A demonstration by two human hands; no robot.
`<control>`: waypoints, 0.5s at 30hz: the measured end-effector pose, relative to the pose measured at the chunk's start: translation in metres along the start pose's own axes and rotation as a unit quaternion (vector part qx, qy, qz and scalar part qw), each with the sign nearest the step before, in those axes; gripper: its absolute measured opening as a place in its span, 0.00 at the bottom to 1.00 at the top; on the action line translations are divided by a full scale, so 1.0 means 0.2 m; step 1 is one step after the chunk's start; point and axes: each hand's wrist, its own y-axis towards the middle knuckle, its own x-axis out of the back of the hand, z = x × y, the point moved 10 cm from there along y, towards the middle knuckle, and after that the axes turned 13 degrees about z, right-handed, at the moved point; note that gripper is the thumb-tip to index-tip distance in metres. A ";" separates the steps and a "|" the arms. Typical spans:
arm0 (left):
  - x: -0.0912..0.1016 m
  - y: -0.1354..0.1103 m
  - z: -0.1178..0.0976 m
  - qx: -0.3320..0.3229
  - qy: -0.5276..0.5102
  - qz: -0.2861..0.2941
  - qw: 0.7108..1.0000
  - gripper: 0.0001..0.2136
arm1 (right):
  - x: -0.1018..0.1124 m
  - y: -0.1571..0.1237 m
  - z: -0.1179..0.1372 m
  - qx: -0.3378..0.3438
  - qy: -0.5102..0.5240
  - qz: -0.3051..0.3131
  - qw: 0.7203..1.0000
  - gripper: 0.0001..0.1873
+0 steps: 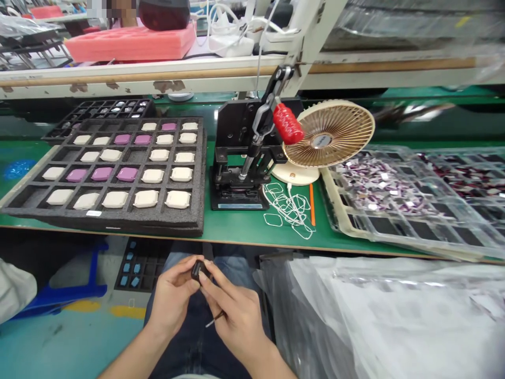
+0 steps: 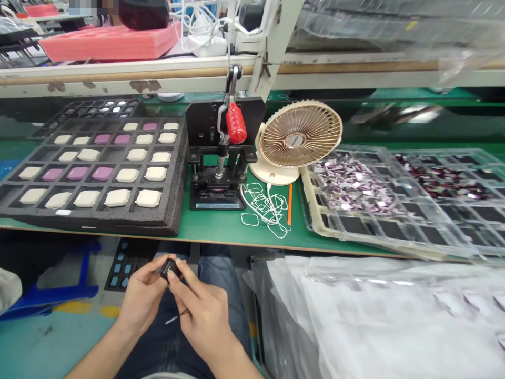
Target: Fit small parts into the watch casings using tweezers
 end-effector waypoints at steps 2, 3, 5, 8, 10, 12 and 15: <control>-0.03 -0.01 0.00 0.003 0.004 0.005 1.000 0.17 | -0.02 0.00 -0.01 0.000 0.005 -0.014 1.000 0.28; -0.04 -0.01 0.00 0.002 0.009 0.005 1.000 0.17 | -0.02 0.00 -0.02 -0.003 0.013 -0.021 1.000 0.27; -0.05 -0.02 -0.01 0.004 0.014 -0.008 1.000 0.16 | -0.03 0.00 -0.06 -0.030 0.038 -0.034 0.998 0.23; -0.04 -0.02 0.00 0.025 -0.006 -0.029 0.999 0.16 | 0.00 0.00 -0.11 -0.094 0.061 -0.062 0.992 0.19; -0.03 -0.01 0.01 0.040 -0.023 -0.032 0.998 0.18 | 0.01 0.01 -0.12 -0.117 0.057 -0.041 0.991 0.14; -0.01 -0.01 0.02 0.049 -0.029 -0.039 0.998 0.19 | -0.02 0.03 -0.11 -0.112 0.048 0.016 0.992 0.08; 0.00 -0.01 0.05 0.071 -0.029 -0.035 0.996 0.20 | -0.04 0.05 -0.07 -0.076 0.041 0.066 0.994 0.08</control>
